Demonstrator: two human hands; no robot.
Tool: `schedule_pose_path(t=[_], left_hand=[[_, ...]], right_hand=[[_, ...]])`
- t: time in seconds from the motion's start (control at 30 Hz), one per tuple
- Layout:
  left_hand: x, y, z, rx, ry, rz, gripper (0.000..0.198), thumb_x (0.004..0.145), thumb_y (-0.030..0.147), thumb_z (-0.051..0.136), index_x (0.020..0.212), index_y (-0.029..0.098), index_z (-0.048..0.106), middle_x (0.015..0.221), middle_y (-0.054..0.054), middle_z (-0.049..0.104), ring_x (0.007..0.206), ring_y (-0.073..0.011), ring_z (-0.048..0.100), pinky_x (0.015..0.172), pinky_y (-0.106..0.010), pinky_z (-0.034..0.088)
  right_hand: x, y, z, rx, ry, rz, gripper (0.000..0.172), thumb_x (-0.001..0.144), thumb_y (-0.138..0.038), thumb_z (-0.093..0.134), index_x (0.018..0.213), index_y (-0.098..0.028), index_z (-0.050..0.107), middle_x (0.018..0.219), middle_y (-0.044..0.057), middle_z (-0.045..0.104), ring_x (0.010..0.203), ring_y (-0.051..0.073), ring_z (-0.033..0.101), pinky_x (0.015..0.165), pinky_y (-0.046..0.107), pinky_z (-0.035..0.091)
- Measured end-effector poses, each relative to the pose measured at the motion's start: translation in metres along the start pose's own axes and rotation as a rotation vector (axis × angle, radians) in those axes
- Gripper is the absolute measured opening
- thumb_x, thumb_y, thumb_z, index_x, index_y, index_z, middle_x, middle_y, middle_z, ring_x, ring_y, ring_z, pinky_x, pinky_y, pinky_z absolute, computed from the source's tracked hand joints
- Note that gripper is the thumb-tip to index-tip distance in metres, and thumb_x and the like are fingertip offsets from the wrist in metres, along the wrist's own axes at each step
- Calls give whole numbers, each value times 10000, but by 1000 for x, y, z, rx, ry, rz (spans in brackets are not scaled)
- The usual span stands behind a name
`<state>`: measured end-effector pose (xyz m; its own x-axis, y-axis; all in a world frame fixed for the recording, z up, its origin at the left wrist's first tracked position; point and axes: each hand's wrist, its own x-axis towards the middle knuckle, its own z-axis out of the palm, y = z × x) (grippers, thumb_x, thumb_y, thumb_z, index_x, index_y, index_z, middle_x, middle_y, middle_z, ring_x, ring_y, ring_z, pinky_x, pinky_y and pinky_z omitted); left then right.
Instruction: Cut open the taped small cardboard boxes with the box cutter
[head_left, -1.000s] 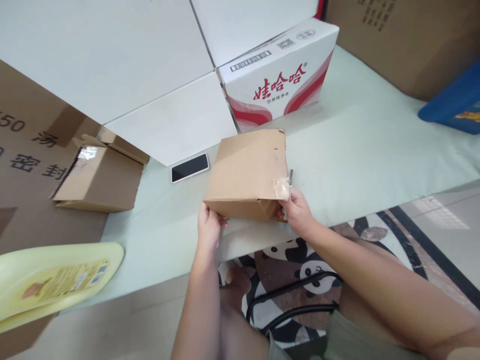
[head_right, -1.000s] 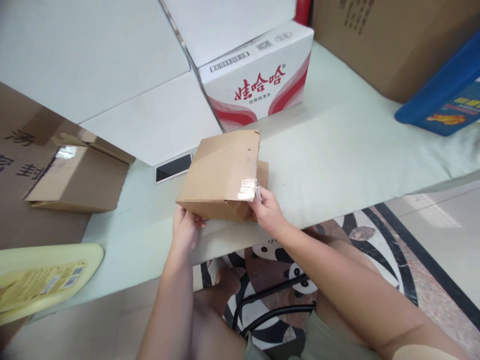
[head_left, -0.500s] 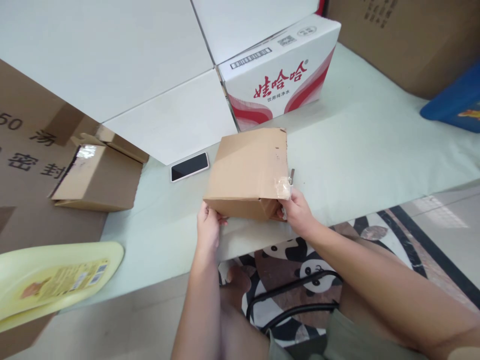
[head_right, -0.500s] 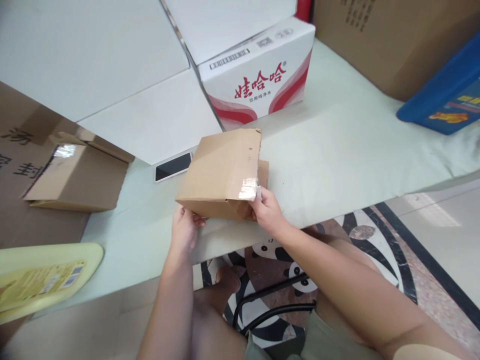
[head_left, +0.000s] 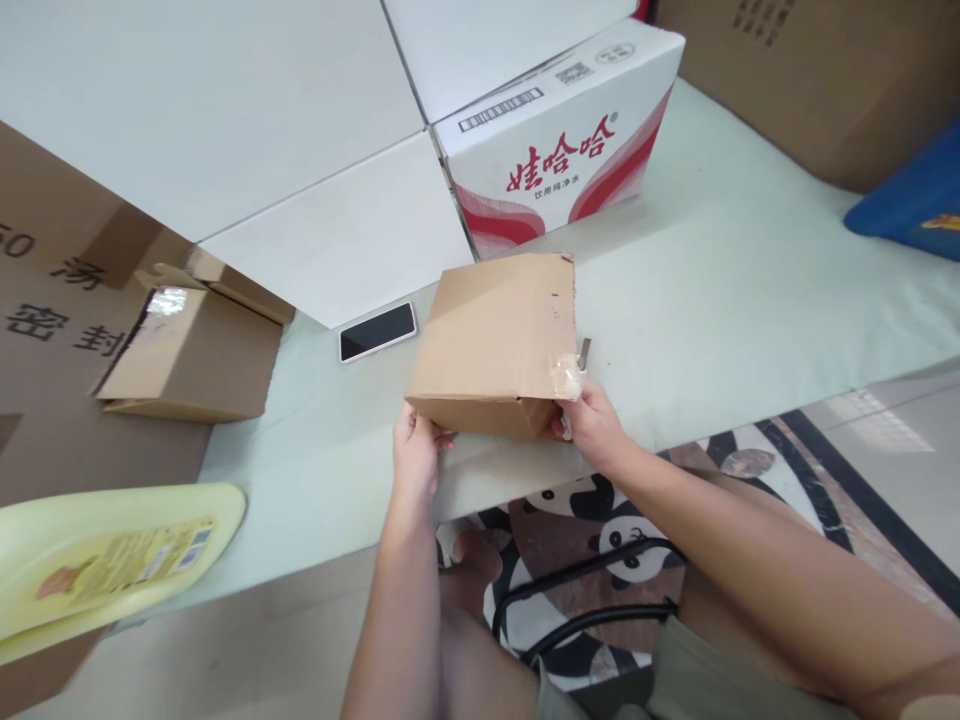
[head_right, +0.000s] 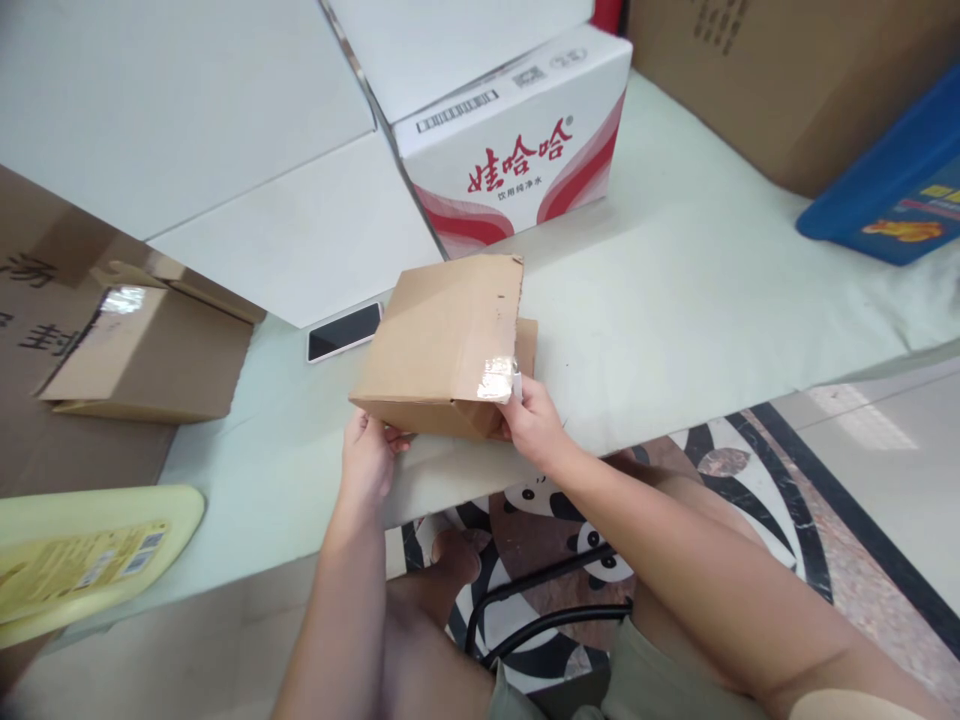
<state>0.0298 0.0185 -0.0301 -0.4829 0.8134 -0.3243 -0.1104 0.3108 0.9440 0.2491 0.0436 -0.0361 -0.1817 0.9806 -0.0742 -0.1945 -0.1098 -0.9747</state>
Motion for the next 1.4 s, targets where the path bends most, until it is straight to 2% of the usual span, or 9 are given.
schedule_pose_path(t=[0.53,0.77,1.4], left_hand=[[2,-3,-1,8,5,22,333,787,444,680,979,184,602,734,-19,635,541,-125,620,423,-186,391],[2,-3,-1,2,4,19,385,751,472,715,984,188,599,729,-9,634,549,-127,625,417,-182,398],[3,-3,4,-16,34,0,368,751,478,712,940,180,608,696,-11,632,523,-122,610,411,-184,402]], right_hand=[[1,4,-1,-7,-12,-6,649,739,-834,589,565,-229,434,420,-35,441,390,95,406,385,239,298],[0,1,1,29,-10,35,663,694,-857,607,564,-231,429,416,-35,438,384,92,390,374,236,294],[-1,5,0,-33,-19,14,678,726,-872,553,557,-224,448,428,-28,459,393,91,418,390,236,333]])
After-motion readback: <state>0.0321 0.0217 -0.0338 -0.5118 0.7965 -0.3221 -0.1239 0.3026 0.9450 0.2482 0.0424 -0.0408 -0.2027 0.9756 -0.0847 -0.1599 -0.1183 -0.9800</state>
